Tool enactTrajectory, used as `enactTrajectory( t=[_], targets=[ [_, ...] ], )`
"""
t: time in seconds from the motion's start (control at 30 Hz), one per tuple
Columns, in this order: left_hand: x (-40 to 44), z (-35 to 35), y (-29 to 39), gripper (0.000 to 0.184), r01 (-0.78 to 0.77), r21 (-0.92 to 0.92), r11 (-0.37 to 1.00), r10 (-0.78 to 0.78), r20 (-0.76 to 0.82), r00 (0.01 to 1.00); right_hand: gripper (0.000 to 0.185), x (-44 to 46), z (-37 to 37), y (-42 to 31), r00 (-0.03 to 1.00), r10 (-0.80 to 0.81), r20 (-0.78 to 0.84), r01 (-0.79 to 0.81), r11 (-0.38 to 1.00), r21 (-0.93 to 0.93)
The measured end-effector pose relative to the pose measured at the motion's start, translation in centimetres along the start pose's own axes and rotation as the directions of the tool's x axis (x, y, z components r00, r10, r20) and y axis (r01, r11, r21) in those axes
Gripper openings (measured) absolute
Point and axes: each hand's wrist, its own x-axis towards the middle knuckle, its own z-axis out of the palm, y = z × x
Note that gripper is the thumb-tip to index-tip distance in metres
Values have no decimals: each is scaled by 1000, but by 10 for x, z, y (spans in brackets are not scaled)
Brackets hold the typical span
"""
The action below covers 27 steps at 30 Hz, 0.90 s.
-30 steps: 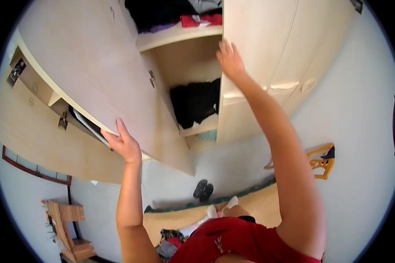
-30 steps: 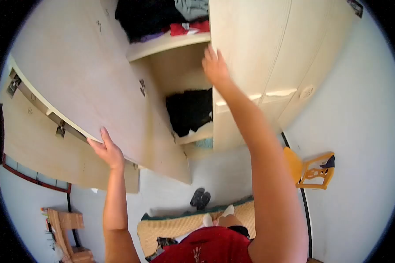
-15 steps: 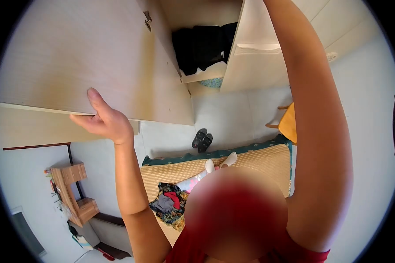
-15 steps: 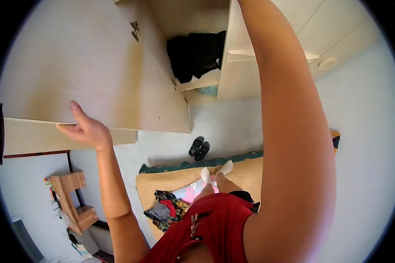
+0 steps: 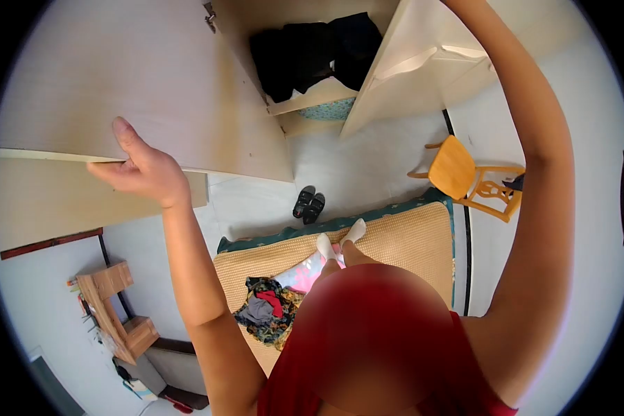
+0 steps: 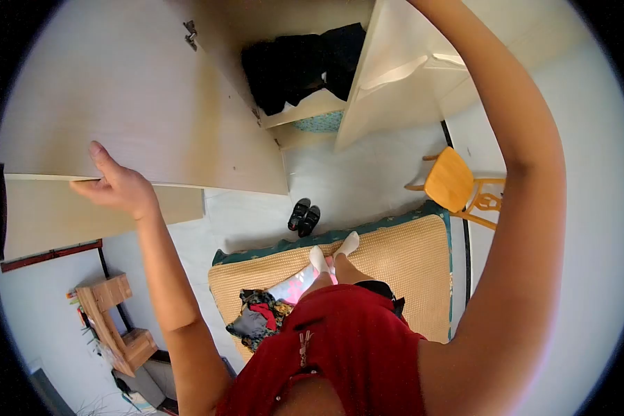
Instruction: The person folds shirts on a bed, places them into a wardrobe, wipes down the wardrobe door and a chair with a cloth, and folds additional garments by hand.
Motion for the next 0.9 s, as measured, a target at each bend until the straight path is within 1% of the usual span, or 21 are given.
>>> enactTrajectory(
  t=[0.1,0.2,0.3,0.33,0.43,0.47,0.5,0.53,0.57,0.6,0.63,0.67,0.73,0.77,0.8,0.83,0.87,0.9],
  targets=[
    [0,0,-1,31,4,-59,998,-4,10,1000,31,-60,-33,14,991,116,67,-128,970,208],
    [-2,1,-2,32,7,-145,989,-4,18,1000,26,-117,-19,27,974,192,-123,-161,961,226],
    [-2,2,0,31,18,-170,985,-11,40,999,24,-161,-14,40,955,275,-112,-254,951,174],
    [-2,2,-2,32,10,-166,986,-3,46,999,20,-165,-34,37,935,347,-74,-343,938,57],
    [-4,5,-2,32,-23,-189,982,31,42,999,52,-216,-15,46,820,558,130,-561,828,-18],
    [-5,6,0,32,-31,-199,979,40,39,998,60,-227,-8,51,774,632,-24,-629,773,81],
    [-6,6,2,32,-39,-179,983,49,51,997,69,-236,5,55,698,698,-162,-671,716,193],
    [-7,6,5,32,-44,-156,987,55,70,996,72,-256,30,60,589,795,-146,-713,597,369],
    [-9,5,7,32,-43,-124,991,56,98,994,75,-275,55,66,468,874,-127,-709,458,536],
    [-9,8,6,31,-76,-190,979,94,92,991,71,-301,99,76,345,937,61,-685,207,698],
    [-8,13,2,31,-106,-253,962,130,83,988,68,-321,118,84,315,907,280,-722,37,691],
    [-9,12,-3,31,-133,-313,940,164,75,984,64,-341,137,92,270,832,485,-768,-118,629],
    [-13,7,-23,36,-73,-167,983,91,101,991,47,-346,141,98,180,719,671,-689,-395,608],
    [-15,7,-27,39,-52,-99,994,63,106,992,42,-356,153,103,205,718,665,-717,-352,601],
    [-19,12,-25,41,-81,-120,989,94,106,990,38,-366,165,109,230,717,658,-743,-308,595],
    [-23,16,-21,43,-110,-142,984,125,107,986,37,-359,150,104,135,698,703,-709,-428,561],
    [-28,21,-18,45,-139,-167,976,158,107,982,34,-373,160,112,365,758,540,-849,32,528],
    [-35,28,-17,42,-153,-177,972,176,119,977,31,-392,176,123,611,680,406,-790,486,375]
  ],
)
